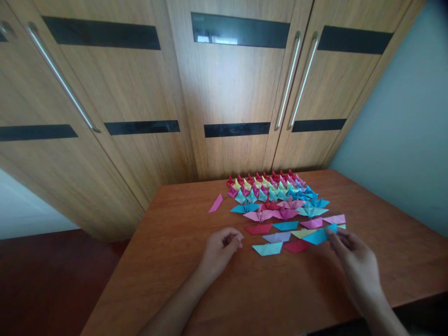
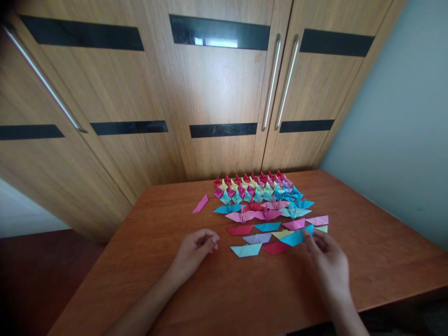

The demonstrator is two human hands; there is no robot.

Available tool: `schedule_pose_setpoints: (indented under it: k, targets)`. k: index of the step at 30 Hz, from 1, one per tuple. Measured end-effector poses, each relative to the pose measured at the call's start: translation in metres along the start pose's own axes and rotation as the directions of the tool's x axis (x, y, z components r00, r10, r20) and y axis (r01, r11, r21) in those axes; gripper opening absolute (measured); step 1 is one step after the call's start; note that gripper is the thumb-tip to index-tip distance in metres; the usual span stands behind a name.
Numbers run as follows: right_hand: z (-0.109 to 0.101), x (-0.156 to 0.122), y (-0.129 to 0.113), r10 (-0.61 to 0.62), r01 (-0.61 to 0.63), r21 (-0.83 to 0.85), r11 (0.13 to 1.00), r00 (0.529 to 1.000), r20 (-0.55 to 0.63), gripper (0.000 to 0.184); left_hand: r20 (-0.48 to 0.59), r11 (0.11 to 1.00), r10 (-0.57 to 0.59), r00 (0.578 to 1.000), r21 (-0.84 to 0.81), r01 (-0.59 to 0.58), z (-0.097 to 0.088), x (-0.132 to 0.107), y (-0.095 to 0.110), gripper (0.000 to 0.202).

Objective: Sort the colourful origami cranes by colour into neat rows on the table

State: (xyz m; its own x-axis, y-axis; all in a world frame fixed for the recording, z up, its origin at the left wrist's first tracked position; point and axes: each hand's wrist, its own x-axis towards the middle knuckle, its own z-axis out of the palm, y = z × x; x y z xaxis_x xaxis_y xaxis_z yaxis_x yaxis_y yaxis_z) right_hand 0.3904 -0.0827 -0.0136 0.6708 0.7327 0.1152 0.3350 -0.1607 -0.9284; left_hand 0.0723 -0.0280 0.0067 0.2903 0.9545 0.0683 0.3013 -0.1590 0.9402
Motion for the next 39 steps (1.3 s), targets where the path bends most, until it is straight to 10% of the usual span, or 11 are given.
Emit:
schedule_pose_setpoints:
  k: [5,9,31,39]
  targets:
    - [-0.034,0.02,0.032,0.027,0.025,-0.605,0.796,0.997,0.077,0.043,-0.017,0.999,-0.018,1.0,-0.03,0.017,0.0,0.001,-0.004,0.023]
    - [-0.033,0.016,0.038,0.029,0.076,-0.781,0.619,0.992,0.12,0.049,0.002,1.0,-0.011,1.0,-0.023,0.011,0.0,0.002,-0.009,0.025]
    - [-0.021,0.02,0.032,-0.107,0.141,-0.718,0.682,0.99,0.093,0.038,0.018,1.0,0.004,1.0,0.012,-0.004,0.0,0.003,-0.01,0.022]
    - [0.039,-0.023,-0.007,-0.389,0.448,-0.288,0.846,0.89,0.239,0.032,-0.073,0.914,0.111,0.991,0.4,-0.073,-0.021,0.01,-0.016,0.017]
